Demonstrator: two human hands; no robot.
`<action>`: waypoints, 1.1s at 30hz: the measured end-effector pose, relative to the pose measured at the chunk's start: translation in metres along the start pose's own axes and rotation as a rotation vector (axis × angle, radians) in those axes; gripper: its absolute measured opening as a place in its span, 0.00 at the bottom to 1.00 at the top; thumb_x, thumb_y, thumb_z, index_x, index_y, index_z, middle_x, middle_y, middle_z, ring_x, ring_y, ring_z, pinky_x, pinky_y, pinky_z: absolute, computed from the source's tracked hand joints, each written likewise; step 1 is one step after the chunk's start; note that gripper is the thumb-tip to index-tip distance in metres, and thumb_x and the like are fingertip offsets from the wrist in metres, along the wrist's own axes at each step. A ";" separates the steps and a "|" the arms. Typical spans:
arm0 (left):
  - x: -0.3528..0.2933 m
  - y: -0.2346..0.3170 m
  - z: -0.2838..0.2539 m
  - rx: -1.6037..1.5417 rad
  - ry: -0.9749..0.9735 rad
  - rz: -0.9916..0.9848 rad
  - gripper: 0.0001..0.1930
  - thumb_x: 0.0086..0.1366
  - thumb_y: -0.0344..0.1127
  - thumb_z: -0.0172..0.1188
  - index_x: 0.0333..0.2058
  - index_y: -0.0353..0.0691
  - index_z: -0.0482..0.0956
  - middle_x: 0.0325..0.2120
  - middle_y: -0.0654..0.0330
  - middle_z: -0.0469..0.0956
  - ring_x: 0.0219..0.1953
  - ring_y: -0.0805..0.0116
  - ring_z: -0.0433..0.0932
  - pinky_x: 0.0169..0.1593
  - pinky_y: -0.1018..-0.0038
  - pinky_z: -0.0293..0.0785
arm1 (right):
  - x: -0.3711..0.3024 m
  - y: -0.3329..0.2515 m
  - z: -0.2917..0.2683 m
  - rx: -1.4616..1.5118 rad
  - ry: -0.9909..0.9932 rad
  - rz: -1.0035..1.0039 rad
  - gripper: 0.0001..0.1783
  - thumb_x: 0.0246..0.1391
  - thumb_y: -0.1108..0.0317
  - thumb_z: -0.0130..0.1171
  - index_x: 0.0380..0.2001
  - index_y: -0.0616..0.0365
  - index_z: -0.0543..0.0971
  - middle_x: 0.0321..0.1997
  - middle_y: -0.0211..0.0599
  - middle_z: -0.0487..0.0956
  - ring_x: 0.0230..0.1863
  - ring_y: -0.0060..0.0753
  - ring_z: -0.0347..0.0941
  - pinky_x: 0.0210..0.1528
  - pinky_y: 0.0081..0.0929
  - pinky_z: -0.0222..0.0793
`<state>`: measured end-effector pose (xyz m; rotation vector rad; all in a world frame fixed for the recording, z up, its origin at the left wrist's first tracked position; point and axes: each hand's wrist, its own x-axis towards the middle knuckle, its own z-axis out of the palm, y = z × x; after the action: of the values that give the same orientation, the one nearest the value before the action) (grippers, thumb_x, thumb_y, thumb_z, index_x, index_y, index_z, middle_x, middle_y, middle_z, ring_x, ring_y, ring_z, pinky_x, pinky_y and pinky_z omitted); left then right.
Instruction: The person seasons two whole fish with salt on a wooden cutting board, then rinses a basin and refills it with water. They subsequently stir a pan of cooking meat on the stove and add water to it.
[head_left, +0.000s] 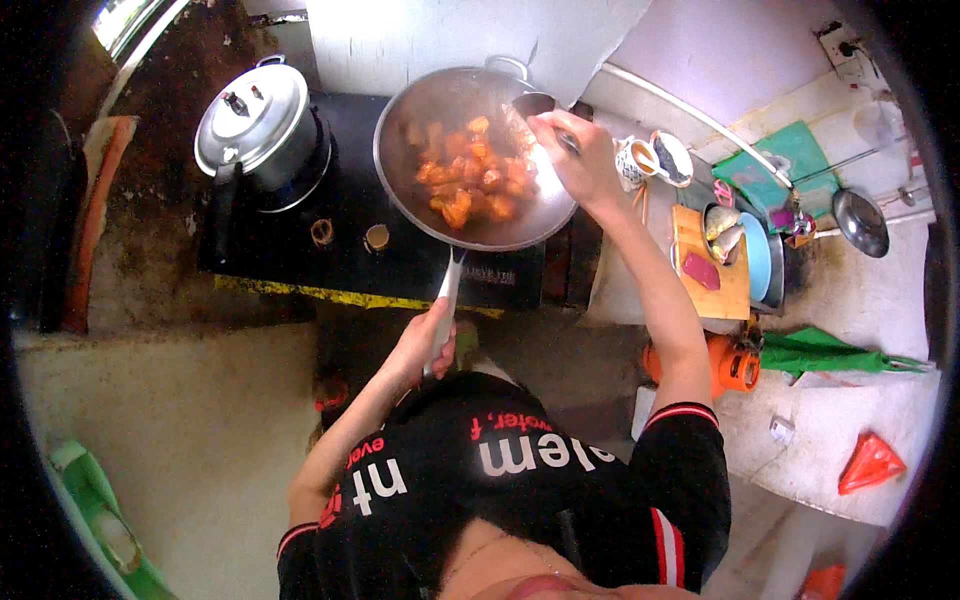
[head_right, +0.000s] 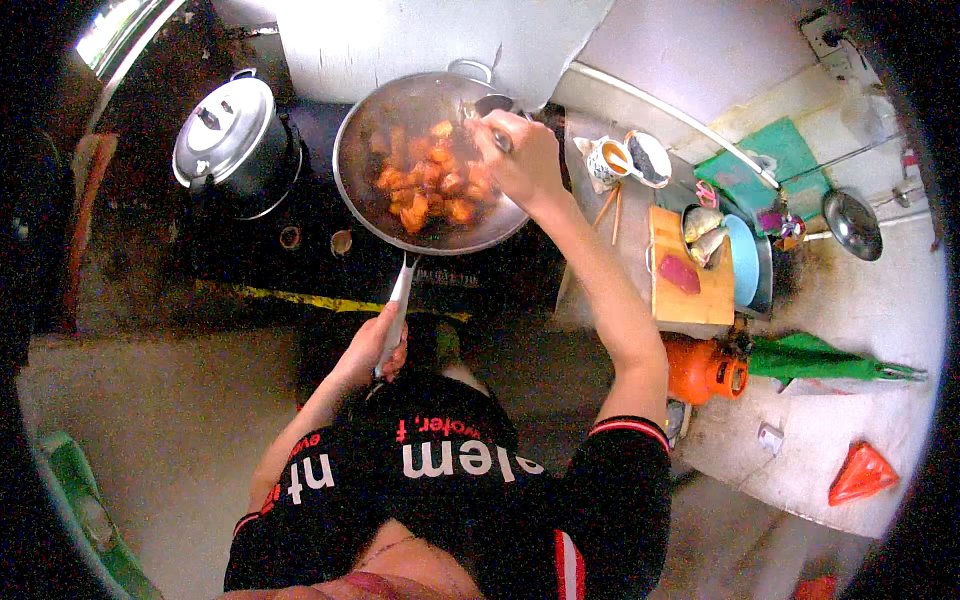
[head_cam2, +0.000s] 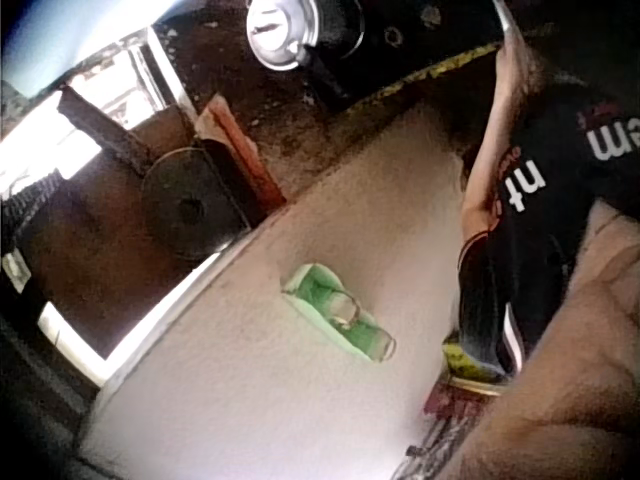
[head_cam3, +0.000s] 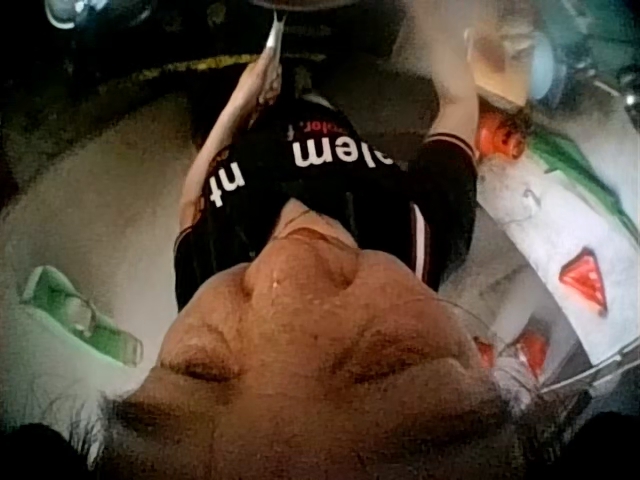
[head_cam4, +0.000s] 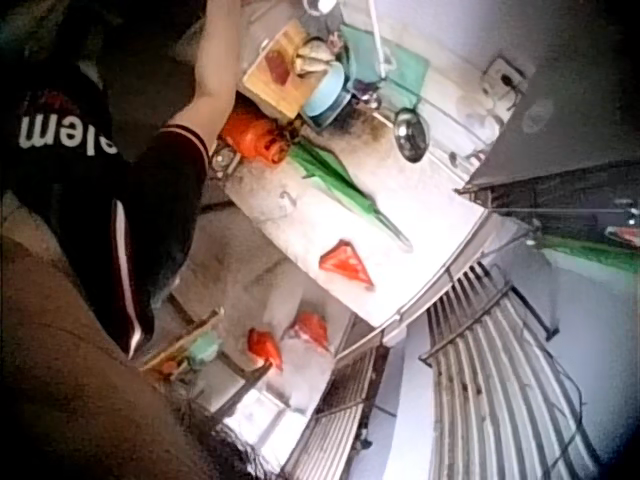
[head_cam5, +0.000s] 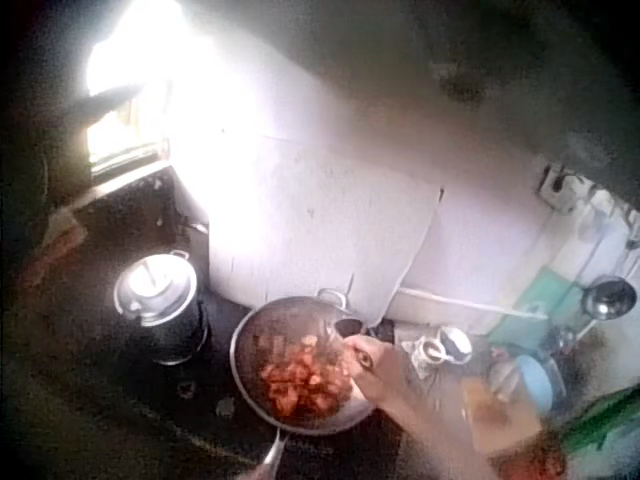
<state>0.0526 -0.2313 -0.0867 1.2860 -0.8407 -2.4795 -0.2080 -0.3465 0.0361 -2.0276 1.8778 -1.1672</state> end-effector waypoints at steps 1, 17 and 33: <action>-0.001 0.000 0.000 -0.006 0.005 0.008 0.27 0.64 0.63 0.36 0.26 0.41 0.63 0.09 0.64 0.61 0.07 0.73 0.58 0.11 0.74 0.57 | 0.011 0.006 0.008 -0.060 0.020 0.025 0.14 0.52 0.59 0.55 0.25 0.60 0.79 0.22 0.41 0.78 0.24 0.34 0.75 0.28 0.27 0.66; -0.002 0.002 -0.001 0.027 0.042 0.001 0.28 0.65 0.62 0.35 0.24 0.40 0.65 0.08 0.63 0.62 0.07 0.71 0.58 0.11 0.74 0.55 | -0.013 0.021 0.026 0.487 -0.319 -0.301 0.04 0.47 0.74 0.57 0.26 0.64 0.78 0.35 0.42 0.80 0.36 0.30 0.77 0.40 0.25 0.71; -0.007 0.012 -0.002 0.007 0.029 -0.051 0.28 0.64 0.63 0.38 0.25 0.40 0.63 0.09 0.63 0.61 0.07 0.74 0.58 0.11 0.77 0.57 | -0.038 0.041 0.071 0.823 -0.241 -0.048 0.07 0.53 0.74 0.53 0.24 0.64 0.77 0.42 0.42 0.79 0.42 0.29 0.76 0.41 0.22 0.71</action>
<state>0.0582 -0.2385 -0.0762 1.3581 -0.8209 -2.4926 -0.1937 -0.3487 -0.0526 -1.6333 0.9849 -1.3299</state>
